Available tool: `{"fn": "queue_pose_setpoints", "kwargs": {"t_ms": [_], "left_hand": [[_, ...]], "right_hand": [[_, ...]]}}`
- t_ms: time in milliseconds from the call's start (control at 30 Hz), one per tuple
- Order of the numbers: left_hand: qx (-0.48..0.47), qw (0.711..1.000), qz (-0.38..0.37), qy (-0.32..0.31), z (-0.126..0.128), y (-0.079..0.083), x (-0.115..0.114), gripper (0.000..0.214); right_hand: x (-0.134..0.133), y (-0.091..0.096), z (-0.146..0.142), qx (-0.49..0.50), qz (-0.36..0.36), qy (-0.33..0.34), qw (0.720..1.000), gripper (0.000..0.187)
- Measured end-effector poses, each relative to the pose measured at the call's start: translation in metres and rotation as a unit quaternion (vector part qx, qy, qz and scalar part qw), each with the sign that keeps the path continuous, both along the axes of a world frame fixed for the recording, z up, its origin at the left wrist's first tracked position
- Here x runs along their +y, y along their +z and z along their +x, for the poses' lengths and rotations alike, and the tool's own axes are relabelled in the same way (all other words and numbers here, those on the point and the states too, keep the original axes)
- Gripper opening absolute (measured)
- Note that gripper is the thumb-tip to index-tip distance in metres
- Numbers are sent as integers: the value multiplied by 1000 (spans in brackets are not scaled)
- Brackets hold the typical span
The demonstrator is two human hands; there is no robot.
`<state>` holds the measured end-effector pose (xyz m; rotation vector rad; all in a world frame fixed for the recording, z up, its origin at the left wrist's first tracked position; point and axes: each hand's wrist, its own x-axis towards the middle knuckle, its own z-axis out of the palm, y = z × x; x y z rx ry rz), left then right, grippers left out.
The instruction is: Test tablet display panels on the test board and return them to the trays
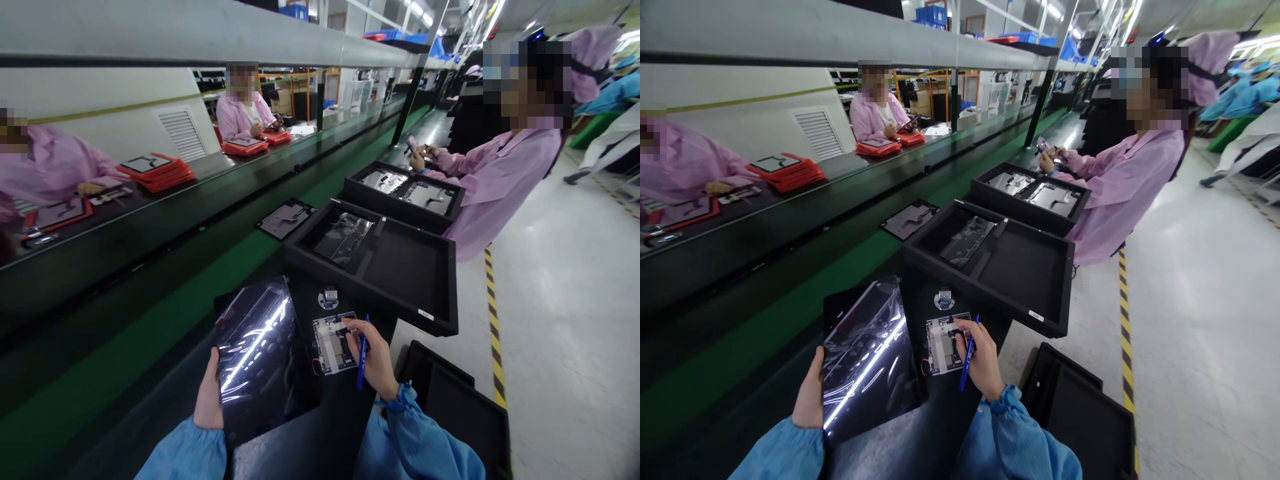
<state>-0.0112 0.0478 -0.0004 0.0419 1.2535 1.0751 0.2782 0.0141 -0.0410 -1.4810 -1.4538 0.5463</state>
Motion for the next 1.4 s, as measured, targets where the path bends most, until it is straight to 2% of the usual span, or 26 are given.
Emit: {"fn": "queue_pose_setpoints", "kwargs": {"t_ms": [267,467,733,967,1167,1267,1400], "left_hand": [[13,1000,1,11,-3,-9,2,57],[-20,999,-33,36,3,1,2,55],[-28,998,-55,20,10,13,-2,58],[-23,999,-31,16,10,11,-1,59],[-47,996,-71,25,12,16,-2,60],[-50,997,-57,10,14,21,-3,61],[-43,996,-71,25,13,19,0,56]], "right_hand": [[0,-6,2,-5,-1,0,1000,16],[0,-8,3,-24,18,-2,1000,12],[1,-8,4,-37,23,0,999,14],[0,-7,4,-35,28,-1,999,16],[0,-6,3,-37,29,-1,999,12],[1,-4,3,-40,39,-1,998,12],[1,-2,2,-46,48,-5,998,11]]}}
